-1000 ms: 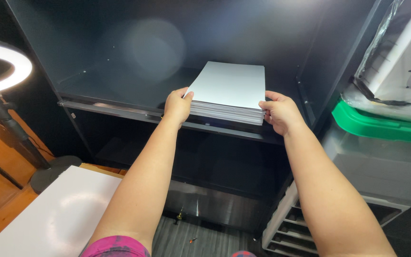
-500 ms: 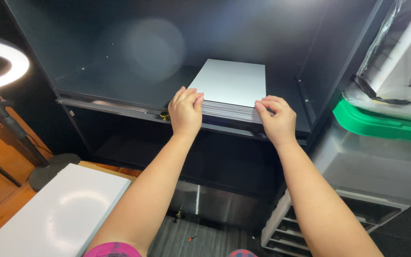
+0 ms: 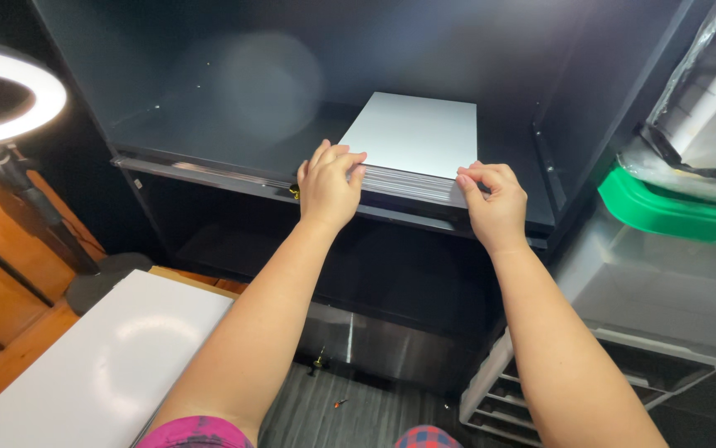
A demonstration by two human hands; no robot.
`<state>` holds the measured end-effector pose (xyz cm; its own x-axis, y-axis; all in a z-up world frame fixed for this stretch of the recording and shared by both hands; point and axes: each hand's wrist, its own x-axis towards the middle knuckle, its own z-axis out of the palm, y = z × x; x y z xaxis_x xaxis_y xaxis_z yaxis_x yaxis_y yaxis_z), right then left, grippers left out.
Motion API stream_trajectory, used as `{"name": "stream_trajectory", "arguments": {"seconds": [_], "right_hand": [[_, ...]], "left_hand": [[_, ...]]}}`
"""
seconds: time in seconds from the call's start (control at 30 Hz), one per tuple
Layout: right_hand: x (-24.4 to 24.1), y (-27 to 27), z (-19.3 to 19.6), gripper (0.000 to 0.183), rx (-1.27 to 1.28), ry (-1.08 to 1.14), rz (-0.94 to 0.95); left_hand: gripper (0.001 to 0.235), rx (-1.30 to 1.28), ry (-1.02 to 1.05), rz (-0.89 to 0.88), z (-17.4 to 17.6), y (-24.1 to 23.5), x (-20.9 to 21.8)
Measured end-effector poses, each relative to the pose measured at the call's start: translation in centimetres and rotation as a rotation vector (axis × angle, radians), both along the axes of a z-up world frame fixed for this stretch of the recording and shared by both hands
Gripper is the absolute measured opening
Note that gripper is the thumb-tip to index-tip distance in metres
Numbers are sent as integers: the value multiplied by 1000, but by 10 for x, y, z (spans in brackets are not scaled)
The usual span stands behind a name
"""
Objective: The person sits on the floor and repeatedly picks up stacks of white paper from a wooden stool. They then place each stack onto a black shelf, aligning them neatly with the existing pile.
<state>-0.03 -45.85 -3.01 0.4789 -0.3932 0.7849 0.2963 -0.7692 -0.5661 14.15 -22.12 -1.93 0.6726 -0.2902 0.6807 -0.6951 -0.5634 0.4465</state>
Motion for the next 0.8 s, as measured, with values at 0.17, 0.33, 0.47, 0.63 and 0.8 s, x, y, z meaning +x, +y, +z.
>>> {"name": "stream_trajectory", "arguments": {"seconds": [0.17,0.33,0.47,0.63,0.8], "right_hand": [[-8,9,2,12,-22,29,-53],[-9,-6,-2,12,-123,58,-126],[-24,12,-4,10,-154,-57,-158],[-36,77,-5,7,-164,-247,-17],[-18,148,-30,4,-15,-189,170]], "left_hand": [[39,90,129,17,8,28,-47],[39,51,351,-166,-23,88,-108],[44,-6,277,-183,-102,171,-115],[41,-140,623,223,-135,277,-147],[35,-270,617,466,-139,339,-191]]}}
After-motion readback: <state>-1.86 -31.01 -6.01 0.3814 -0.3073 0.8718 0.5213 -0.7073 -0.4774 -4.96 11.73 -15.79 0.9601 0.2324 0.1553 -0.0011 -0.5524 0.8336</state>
